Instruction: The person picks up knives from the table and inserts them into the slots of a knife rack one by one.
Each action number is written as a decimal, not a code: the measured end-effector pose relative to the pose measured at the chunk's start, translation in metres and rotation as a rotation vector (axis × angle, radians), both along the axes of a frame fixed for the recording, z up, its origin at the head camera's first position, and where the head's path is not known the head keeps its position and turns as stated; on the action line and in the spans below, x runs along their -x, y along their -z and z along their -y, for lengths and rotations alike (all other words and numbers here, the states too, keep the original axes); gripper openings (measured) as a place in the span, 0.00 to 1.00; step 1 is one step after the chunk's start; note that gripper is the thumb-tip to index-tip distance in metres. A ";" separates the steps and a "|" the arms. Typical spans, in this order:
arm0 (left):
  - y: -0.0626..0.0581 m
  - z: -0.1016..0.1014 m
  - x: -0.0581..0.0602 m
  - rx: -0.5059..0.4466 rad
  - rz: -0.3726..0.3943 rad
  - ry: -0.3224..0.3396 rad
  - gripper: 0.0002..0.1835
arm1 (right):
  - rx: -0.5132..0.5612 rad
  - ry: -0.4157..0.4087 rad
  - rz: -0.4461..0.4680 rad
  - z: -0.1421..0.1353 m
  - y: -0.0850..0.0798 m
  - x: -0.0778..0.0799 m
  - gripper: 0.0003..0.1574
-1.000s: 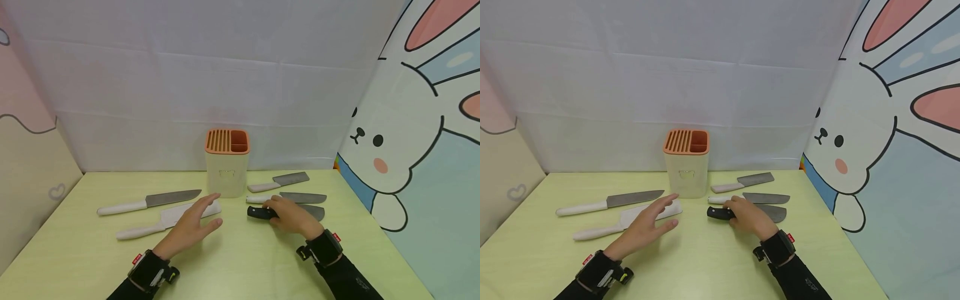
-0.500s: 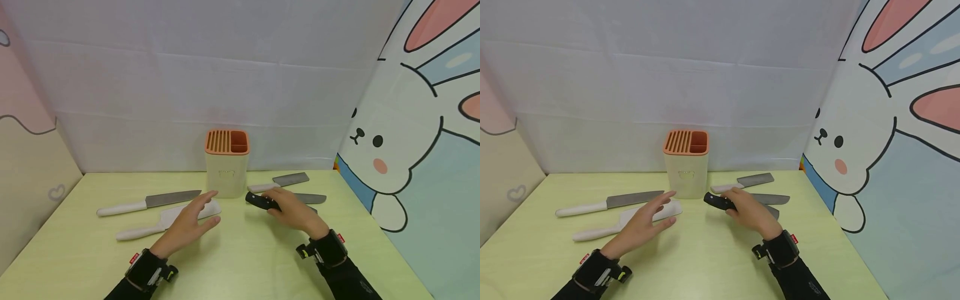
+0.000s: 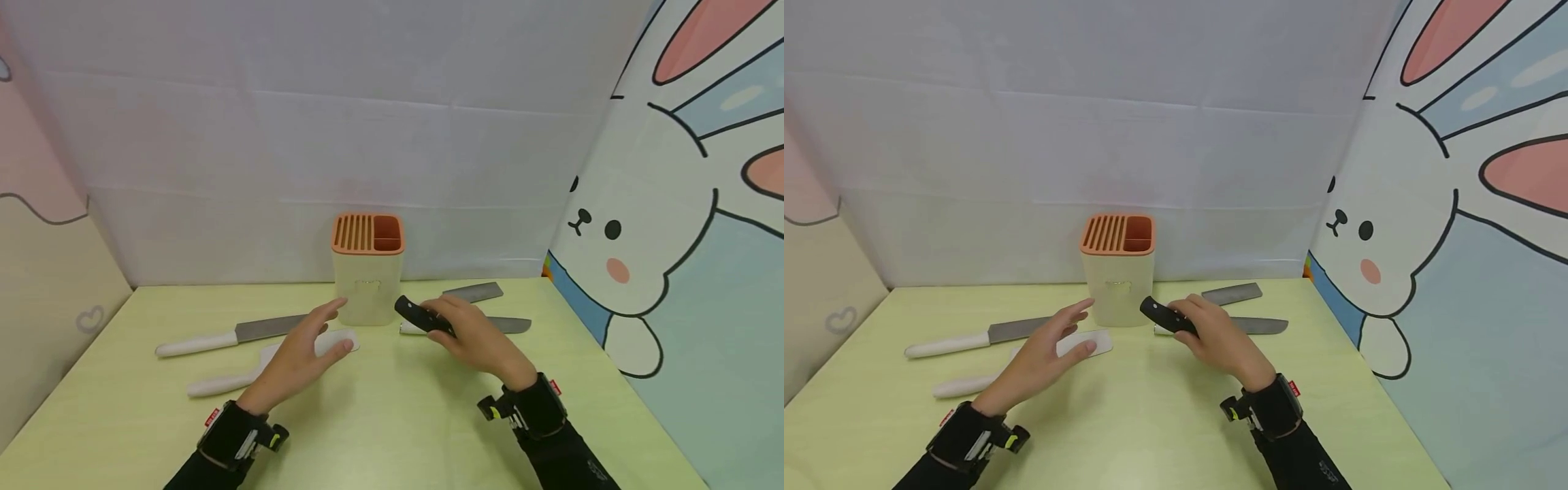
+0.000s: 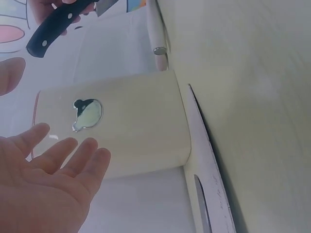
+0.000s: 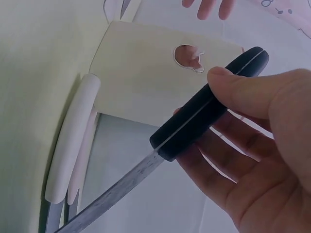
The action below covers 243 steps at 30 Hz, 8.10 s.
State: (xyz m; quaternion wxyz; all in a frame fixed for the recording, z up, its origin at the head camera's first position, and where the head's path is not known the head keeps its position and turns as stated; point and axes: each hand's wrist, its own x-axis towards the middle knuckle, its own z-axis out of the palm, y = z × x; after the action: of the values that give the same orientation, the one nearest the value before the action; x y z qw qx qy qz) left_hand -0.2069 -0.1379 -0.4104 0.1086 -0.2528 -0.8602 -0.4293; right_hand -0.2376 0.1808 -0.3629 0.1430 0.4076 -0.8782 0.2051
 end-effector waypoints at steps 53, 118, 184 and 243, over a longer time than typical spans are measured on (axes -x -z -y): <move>-0.035 0.001 0.010 -0.108 -0.043 0.029 0.35 | 0.748 -0.186 0.478 0.081 -0.051 -0.045 0.24; -0.118 -0.065 -0.022 -0.325 -0.148 0.057 0.14 | 0.766 -0.158 0.475 0.092 -0.044 -0.050 0.25; -0.242 -0.054 0.011 -0.248 -0.269 0.051 0.13 | 0.639 -0.034 0.327 0.062 -0.059 -0.043 0.29; -0.233 -0.048 0.122 -0.091 -0.189 -0.039 0.20 | 0.567 0.139 0.213 0.036 -0.032 -0.010 0.34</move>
State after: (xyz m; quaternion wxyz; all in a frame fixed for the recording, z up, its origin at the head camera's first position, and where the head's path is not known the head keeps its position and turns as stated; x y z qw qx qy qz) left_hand -0.3291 -0.0897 -0.1777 0.2089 -0.2703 -0.8305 -0.4399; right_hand -0.2279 0.1446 -0.3310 0.1719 0.2664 -0.8219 0.4733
